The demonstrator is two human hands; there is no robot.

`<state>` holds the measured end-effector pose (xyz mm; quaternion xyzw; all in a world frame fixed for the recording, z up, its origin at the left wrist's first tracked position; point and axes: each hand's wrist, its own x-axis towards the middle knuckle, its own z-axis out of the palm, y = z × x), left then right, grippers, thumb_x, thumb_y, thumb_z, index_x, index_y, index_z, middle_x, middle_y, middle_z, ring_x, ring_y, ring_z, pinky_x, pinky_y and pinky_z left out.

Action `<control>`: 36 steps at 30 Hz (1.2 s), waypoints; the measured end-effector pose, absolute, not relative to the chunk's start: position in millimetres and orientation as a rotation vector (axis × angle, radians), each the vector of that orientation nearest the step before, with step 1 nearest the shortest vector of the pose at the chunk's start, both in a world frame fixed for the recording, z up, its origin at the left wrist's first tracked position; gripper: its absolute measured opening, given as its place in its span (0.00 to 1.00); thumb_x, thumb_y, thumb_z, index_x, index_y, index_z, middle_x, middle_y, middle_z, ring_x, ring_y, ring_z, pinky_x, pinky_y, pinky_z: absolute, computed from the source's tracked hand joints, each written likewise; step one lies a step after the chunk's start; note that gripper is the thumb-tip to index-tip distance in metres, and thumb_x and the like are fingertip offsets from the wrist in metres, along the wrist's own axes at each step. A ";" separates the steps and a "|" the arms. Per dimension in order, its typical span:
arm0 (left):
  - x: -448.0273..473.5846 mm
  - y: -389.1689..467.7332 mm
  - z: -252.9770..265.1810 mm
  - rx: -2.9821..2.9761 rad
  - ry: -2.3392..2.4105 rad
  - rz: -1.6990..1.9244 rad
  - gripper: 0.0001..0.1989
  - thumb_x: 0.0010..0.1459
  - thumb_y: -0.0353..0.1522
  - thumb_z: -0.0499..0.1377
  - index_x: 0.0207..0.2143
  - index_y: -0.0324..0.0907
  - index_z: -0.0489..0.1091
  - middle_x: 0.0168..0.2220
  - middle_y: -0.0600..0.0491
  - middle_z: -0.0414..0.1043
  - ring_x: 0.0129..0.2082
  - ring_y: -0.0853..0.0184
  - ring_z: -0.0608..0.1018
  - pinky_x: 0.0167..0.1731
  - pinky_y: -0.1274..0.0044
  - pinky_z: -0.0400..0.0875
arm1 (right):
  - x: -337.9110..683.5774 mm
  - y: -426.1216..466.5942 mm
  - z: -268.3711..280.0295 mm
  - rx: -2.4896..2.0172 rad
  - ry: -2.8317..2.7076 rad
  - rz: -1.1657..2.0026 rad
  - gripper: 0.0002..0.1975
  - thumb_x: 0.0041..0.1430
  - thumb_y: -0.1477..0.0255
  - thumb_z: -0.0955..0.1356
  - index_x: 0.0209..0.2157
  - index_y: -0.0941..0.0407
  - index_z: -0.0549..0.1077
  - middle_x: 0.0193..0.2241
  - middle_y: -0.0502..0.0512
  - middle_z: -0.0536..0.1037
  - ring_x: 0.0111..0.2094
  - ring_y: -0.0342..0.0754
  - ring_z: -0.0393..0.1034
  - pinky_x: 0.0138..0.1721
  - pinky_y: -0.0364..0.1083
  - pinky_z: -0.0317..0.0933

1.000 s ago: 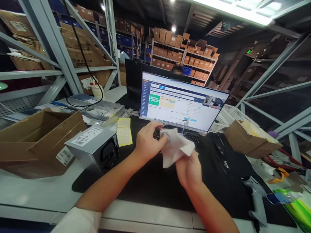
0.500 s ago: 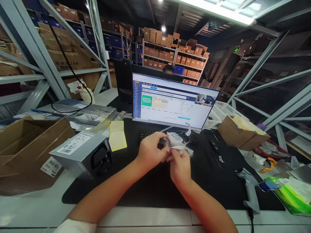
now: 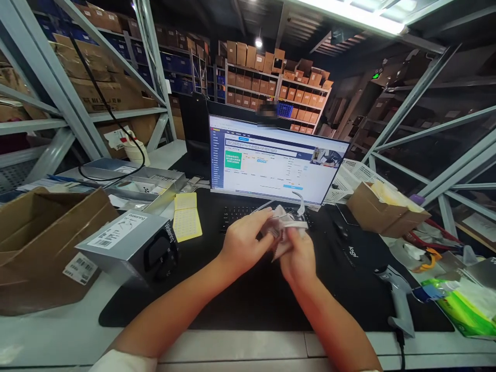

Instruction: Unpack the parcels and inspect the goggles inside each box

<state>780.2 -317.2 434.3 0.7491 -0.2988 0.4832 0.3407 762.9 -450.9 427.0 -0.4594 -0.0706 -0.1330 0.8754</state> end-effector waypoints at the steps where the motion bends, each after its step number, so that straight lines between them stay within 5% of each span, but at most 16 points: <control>1: 780.7 -317.9 434.0 1.956 -0.782 1.239 0.19 0.60 0.26 0.61 0.54 0.41 0.73 0.49 0.45 0.81 0.47 0.59 0.84 0.48 0.70 0.81 | 764.1 -454.4 432.9 -0.911 -0.128 -0.290 0.15 0.53 0.59 0.78 0.28 0.56 0.77 0.27 0.54 0.79 0.31 0.48 0.75 0.34 0.45 0.70; 4: 782.3 -317.9 433.2 1.963 -0.782 1.224 0.19 0.59 0.26 0.60 0.53 0.41 0.73 0.50 0.45 0.81 0.47 0.58 0.84 0.50 0.70 0.81 | 765.2 -454.1 432.7 -0.881 -0.115 -0.319 0.16 0.55 0.57 0.76 0.30 0.55 0.76 0.33 0.55 0.81 0.33 0.48 0.75 0.39 0.47 0.72; 10: 785.4 -315.2 430.0 1.954 -0.759 1.224 0.20 0.59 0.26 0.60 0.54 0.42 0.73 0.49 0.46 0.82 0.46 0.59 0.85 0.48 0.70 0.82 | 764.6 -440.8 410.2 -1.079 -0.188 -0.218 0.25 0.54 0.56 0.77 0.17 0.56 0.68 0.14 0.48 0.66 0.16 0.43 0.60 0.22 0.44 0.62; 16: 788.3 -318.0 428.4 1.945 -0.806 1.103 0.21 0.58 0.24 0.60 0.55 0.40 0.74 0.54 0.44 0.79 0.51 0.58 0.83 0.54 0.67 0.79 | 774.6 -469.4 441.0 -0.805 -0.071 -0.243 0.14 0.51 0.63 0.78 0.34 0.56 0.78 0.36 0.56 0.82 0.38 0.50 0.77 0.43 0.48 0.73; 20: 789.5 -311.4 428.8 1.946 -0.706 1.018 0.20 0.58 0.28 0.63 0.54 0.41 0.75 0.52 0.46 0.80 0.50 0.58 0.83 0.53 0.66 0.80 | 787.0 -479.7 437.8 -0.815 -0.023 -0.189 0.16 0.53 0.61 0.78 0.38 0.56 0.78 0.40 0.56 0.82 0.41 0.51 0.77 0.47 0.51 0.73; 25: 798.4 -294.7 436.4 1.797 -0.526 0.868 0.19 0.61 0.30 0.62 0.54 0.42 0.74 0.50 0.46 0.81 0.50 0.60 0.83 0.54 0.68 0.78 | 808.1 -520.3 438.2 -0.816 -0.009 -0.487 0.12 0.59 0.61 0.72 0.41 0.52 0.75 0.41 0.50 0.81 0.47 0.48 0.76 0.54 0.51 0.70; 32: 833.4 -270.2 439.2 1.422 -0.580 0.637 0.30 0.65 0.55 0.56 0.60 0.45 0.68 0.66 0.41 0.66 0.69 0.55 0.66 0.65 0.62 0.66 | 818.3 -593.2 464.6 -0.660 -0.021 -0.673 0.06 0.57 0.69 0.62 0.30 0.52 0.69 0.34 0.53 0.79 0.44 0.52 0.77 0.52 0.54 0.70; 36: 827.1 -281.7 433.2 1.375 -0.808 0.410 0.29 0.64 0.57 0.56 0.59 0.51 0.68 0.70 0.44 0.61 0.73 0.56 0.57 0.68 0.58 0.60 | 809.3 -577.1 459.6 -0.880 -0.041 -0.466 0.09 0.51 0.63 0.63 0.28 0.53 0.71 0.31 0.55 0.79 0.39 0.55 0.77 0.46 0.57 0.74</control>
